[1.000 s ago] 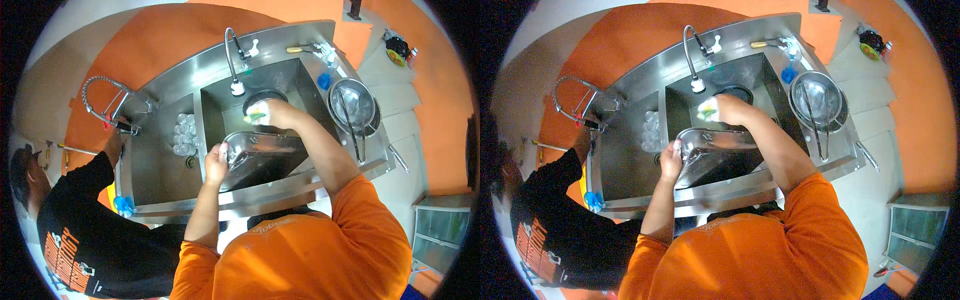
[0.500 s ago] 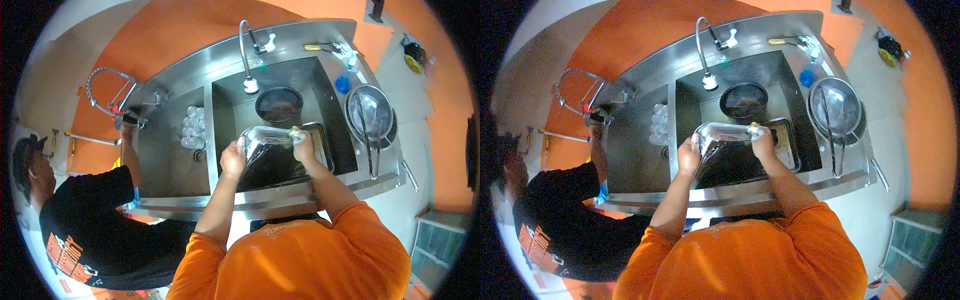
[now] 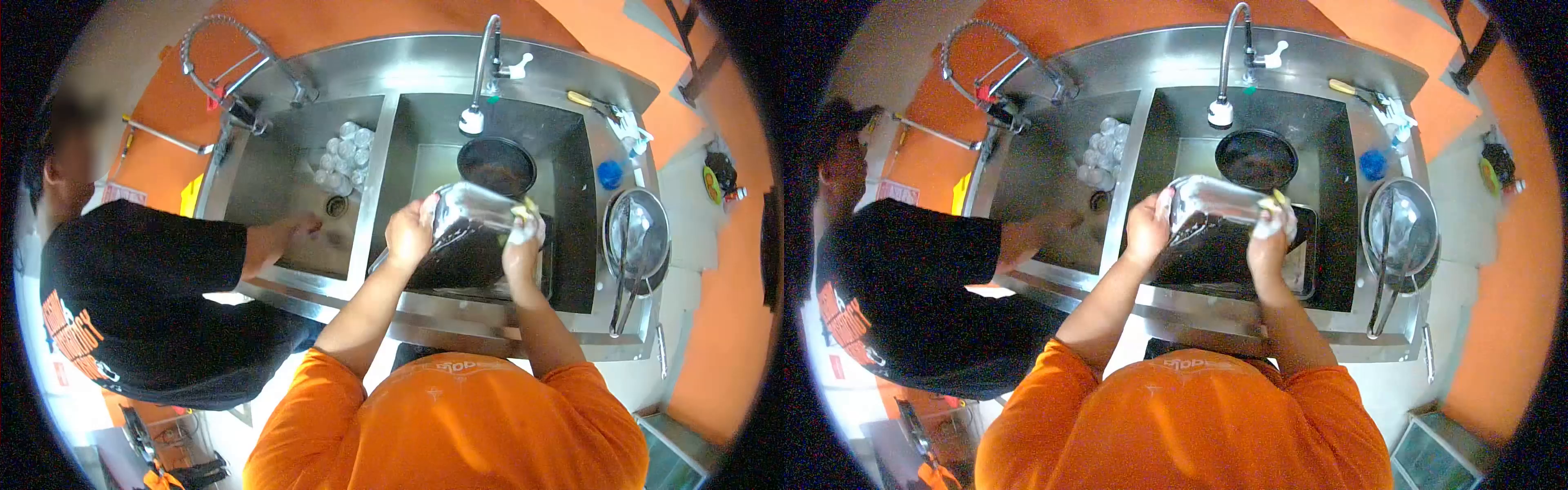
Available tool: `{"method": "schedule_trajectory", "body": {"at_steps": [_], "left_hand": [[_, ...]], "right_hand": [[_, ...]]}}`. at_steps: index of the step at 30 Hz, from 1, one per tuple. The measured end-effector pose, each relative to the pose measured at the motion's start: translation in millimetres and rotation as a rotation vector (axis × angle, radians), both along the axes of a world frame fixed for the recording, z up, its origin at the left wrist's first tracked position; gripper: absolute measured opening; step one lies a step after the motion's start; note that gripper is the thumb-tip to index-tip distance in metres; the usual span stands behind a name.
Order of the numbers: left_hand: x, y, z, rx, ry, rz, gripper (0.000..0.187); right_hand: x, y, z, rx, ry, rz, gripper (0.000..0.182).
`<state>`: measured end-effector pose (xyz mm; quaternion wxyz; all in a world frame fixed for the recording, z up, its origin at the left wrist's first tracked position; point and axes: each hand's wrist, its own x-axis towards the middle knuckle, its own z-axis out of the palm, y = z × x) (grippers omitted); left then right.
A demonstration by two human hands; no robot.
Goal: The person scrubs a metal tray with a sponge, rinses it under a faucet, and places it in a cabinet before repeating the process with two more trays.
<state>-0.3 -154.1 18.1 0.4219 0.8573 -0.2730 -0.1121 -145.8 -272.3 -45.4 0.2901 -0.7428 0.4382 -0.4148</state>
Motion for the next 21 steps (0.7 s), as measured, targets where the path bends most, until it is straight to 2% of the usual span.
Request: {"method": "schedule_trajectory", "body": {"at_steps": [1, 3, 6, 7, 9, 10, 12, 14, 15, 19, 20, 21], "left_hand": [[0.3, -3.5, 4.6, -0.039, 0.019, 0.004, 0.045], [-4.6, -6.4, 6.6, -0.074, 0.062, -0.028, 0.044], [-7.9, -3.5, 16.2, -0.282, 0.216, -0.011, 0.038], [-3.1, -2.8, 6.7, -0.481, 0.333, 0.013, 0.036], [-1.5, 8.0, 22.3, -0.435, 0.362, -0.019, 0.035], [-5.4, 11.9, 34.5, -0.361, 0.315, -0.031, 0.035], [-10.1, 10.7, 28.3, -0.375, 0.284, 0.008, 0.036], [-14.1, 7.6, 23.9, -0.367, 0.202, 0.029, 0.036], [-17.4, 6.3, 22.3, -0.35, 0.139, 0.028, 0.035], [-19.9, 11.9, 11.1, -0.305, 0.011, 0.019, 0.033], [-17.7, 14.7, 10.2, -0.332, -0.033, 0.024, 0.031], [-16.5, 18.4, 14.6, -0.378, 0.028, 0.033, 0.031]], "right_hand": [[4.4, 8.2, 23.2, -0.249, 0.006, 0.078, 0.018], [8.4, 23.3, 53.3, -0.322, -0.07, 0.182, 0.031], [4.5, -11.9, 19.9, -0.307, -0.473, 0.169, 0.038], [-9.0, -35.8, 18.2, -0.486, -0.28, 0.096, 0.031], [-21.6, -61.4, 19.2, -0.158, -0.342, -0.038, 0.023], [-25.6, -68.0, 15.2, -0.183, -0.23, -0.115, 0.021], [-28.1, -76.6, 2.8, -0.233, -0.003, -0.269, 0.019], [-2.8, -35.0, 38.9, 0.063, -0.544, 0.035, 0.019], [8.1, -14.5, 46.6, 0.155, -0.716, 0.148, 0.02], [5.3, 23.8, 75.3, -0.528, -0.034, 0.302, 0.027], [4.3, 13.0, 49.4, -0.573, -0.187, 0.275, 0.028], [-1.5, 2.1, 47.9, -0.512, -0.272, 0.299, 0.028]]}}
